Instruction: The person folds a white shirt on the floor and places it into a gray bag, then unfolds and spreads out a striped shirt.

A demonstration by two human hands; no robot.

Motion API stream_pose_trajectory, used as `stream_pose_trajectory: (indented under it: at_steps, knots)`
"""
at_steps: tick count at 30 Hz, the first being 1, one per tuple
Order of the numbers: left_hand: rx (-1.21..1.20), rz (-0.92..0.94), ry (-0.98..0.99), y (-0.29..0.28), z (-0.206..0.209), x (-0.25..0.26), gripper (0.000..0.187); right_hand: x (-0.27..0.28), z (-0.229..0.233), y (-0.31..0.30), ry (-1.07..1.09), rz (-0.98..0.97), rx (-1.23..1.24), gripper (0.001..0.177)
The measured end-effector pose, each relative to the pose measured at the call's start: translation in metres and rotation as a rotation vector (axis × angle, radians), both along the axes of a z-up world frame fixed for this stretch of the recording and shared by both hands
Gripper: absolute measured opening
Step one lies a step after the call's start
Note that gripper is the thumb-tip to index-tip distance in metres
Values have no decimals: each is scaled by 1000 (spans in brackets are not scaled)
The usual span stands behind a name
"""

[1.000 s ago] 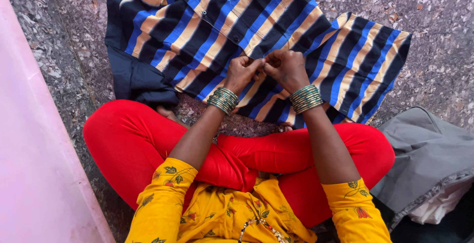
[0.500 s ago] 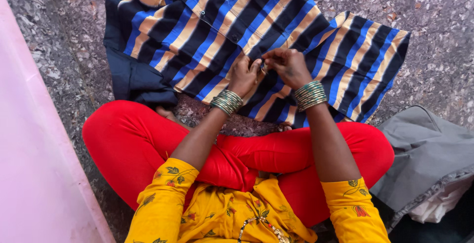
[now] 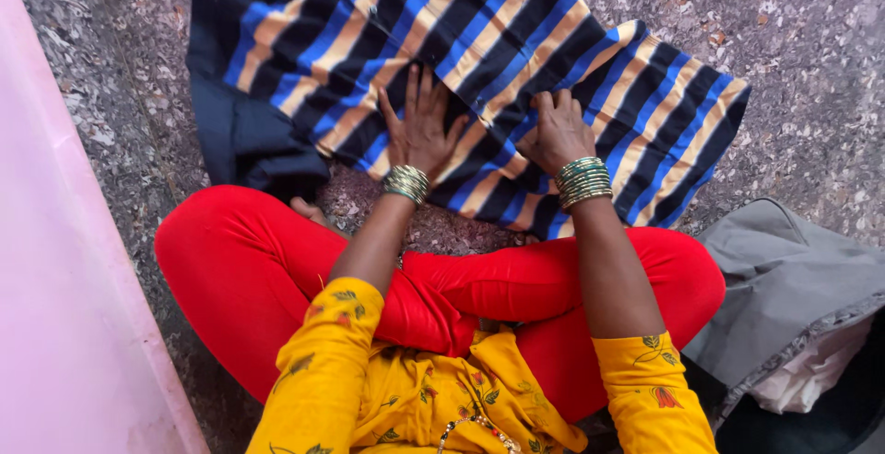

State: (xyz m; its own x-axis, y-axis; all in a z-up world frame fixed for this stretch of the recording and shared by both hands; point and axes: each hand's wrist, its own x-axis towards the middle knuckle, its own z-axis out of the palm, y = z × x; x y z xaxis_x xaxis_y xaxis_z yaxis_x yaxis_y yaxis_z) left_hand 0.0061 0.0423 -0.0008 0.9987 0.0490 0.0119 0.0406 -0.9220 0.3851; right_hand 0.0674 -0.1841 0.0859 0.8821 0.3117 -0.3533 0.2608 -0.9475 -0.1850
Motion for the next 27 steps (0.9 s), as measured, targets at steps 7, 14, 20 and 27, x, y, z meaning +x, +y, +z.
stream_pose_trajectory:
  at_steps: [7, 14, 20, 27]
  knots:
    - [25, -221, -21, 60, -16, 47, 75, 0, 2, 22, -241, 15, -48, 77]
    - [352, -308, -287, 100, -28, 75, 96, -12, 6, 37, -274, 39, 85, 61]
    - [121, -289, -147, 102, 9, 67, 90, -10, 7, 31, -96, 47, 20, 29]
    - [126, -599, -140, -24, 70, -51, 39, -4, -4, 25, -35, -11, 132, 27]
